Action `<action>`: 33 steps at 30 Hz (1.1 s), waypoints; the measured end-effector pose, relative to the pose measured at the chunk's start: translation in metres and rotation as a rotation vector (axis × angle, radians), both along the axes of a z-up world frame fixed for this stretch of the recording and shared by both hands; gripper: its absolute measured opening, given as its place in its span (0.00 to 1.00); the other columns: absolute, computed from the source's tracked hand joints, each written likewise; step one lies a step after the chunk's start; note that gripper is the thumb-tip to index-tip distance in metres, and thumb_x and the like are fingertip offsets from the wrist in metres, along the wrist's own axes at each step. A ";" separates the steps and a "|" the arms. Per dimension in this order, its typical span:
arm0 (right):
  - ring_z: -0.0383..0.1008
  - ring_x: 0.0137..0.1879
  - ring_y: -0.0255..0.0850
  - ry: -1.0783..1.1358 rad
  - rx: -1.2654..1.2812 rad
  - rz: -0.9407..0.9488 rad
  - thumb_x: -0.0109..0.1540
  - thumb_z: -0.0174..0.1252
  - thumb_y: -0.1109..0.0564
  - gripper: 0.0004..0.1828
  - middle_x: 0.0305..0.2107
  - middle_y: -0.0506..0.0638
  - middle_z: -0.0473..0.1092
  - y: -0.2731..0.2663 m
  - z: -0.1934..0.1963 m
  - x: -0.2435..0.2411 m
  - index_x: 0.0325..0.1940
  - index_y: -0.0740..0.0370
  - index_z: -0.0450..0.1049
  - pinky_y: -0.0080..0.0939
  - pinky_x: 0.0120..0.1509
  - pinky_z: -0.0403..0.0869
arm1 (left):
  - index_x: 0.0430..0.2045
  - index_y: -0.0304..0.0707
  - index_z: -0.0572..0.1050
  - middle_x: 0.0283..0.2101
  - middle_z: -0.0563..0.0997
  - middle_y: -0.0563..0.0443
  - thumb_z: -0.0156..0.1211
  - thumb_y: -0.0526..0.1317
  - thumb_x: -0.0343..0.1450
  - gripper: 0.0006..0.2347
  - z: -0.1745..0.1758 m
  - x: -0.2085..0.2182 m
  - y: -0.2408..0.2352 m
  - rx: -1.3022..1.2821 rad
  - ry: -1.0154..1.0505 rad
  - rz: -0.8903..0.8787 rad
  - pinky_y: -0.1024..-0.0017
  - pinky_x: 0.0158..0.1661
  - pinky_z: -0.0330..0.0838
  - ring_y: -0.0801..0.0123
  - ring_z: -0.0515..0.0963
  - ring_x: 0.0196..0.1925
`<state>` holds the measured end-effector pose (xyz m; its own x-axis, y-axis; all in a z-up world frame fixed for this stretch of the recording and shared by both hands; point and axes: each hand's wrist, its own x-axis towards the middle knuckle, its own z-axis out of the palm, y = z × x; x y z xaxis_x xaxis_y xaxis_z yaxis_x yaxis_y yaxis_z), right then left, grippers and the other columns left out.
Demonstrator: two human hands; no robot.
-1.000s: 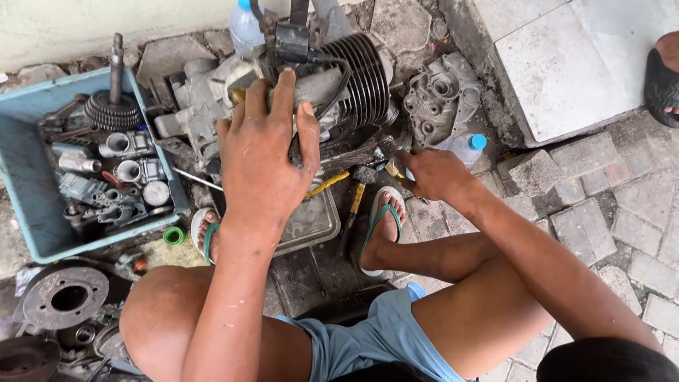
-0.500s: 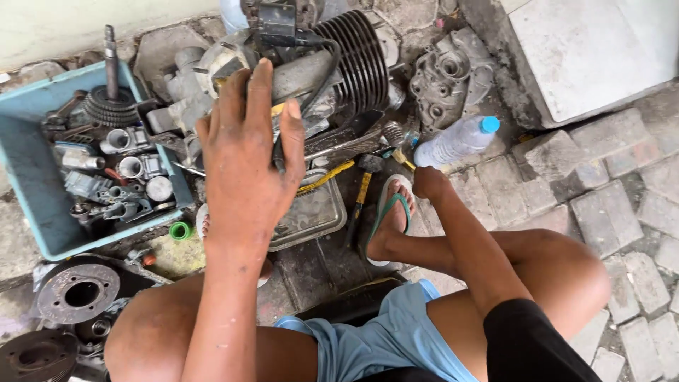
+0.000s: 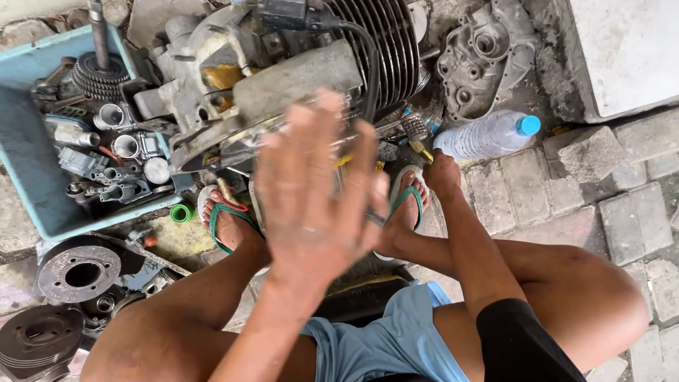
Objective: Cleaning and repairing a motorcycle engine block using a brush and a screwdriver
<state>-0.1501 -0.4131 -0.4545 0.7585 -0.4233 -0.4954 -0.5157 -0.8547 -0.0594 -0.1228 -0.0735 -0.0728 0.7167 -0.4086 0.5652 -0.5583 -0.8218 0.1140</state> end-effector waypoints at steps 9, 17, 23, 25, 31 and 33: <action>0.76 0.51 0.69 0.018 0.156 -0.175 0.67 0.42 0.60 0.16 0.45 0.70 0.75 -0.007 -0.018 0.002 0.57 0.66 0.68 0.65 0.54 0.75 | 0.53 0.31 0.77 0.60 0.79 0.39 0.52 0.36 0.75 0.13 -0.053 -0.010 -0.093 0.067 0.202 -0.415 0.62 0.64 0.68 0.56 0.76 0.63; 0.79 0.51 0.69 0.035 0.147 -0.166 0.66 0.48 0.55 0.22 0.44 0.69 0.76 -0.003 -0.032 -0.004 0.61 0.68 0.69 0.64 0.53 0.79 | 0.51 0.33 0.76 0.54 0.77 0.34 0.73 0.42 0.62 0.24 -0.111 0.021 -0.137 0.161 0.599 -0.423 0.57 0.51 0.71 0.50 0.76 0.56; 0.82 0.45 0.58 -0.011 -0.083 -0.022 0.65 0.44 0.56 0.16 0.35 0.56 0.77 0.005 -0.047 -0.012 0.49 0.59 0.76 0.61 0.44 0.81 | 0.40 0.38 0.76 0.43 0.78 0.41 0.68 0.44 0.63 0.15 -0.139 0.023 -0.131 0.189 0.549 -0.362 0.54 0.42 0.75 0.52 0.77 0.48; 0.82 0.46 0.54 -0.049 -0.155 0.065 0.66 0.43 0.57 0.14 0.35 0.53 0.76 0.005 -0.044 -0.002 0.48 0.56 0.75 0.60 0.46 0.81 | 0.38 0.40 0.76 0.40 0.78 0.44 0.66 0.45 0.64 0.13 -0.142 0.027 -0.124 0.228 0.541 -0.325 0.55 0.40 0.75 0.54 0.78 0.45; 0.84 0.39 0.53 -0.011 -0.081 0.015 0.65 0.42 0.55 0.17 0.28 0.49 0.79 0.024 -0.003 0.037 0.38 0.53 0.80 0.55 0.38 0.82 | 0.42 0.44 0.78 0.37 0.80 0.46 0.62 0.49 0.66 0.15 -0.174 0.019 -0.090 0.275 0.696 -0.194 0.50 0.42 0.73 0.52 0.78 0.45; 0.83 0.43 0.53 0.045 0.009 0.173 0.57 0.59 0.45 0.13 0.32 0.51 0.80 0.035 0.017 0.052 0.40 0.50 0.83 0.59 0.43 0.81 | 0.38 0.44 0.78 0.36 0.80 0.46 0.60 0.47 0.67 0.12 -0.178 0.012 -0.075 0.322 0.783 -0.121 0.46 0.45 0.73 0.50 0.80 0.47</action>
<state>-0.0977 -0.3785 -0.4380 0.7964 -0.2841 -0.5339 -0.3634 -0.9305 -0.0470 -0.1109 -0.1482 -0.2505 0.7930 -0.5635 -0.2317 -0.5024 -0.8199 0.2747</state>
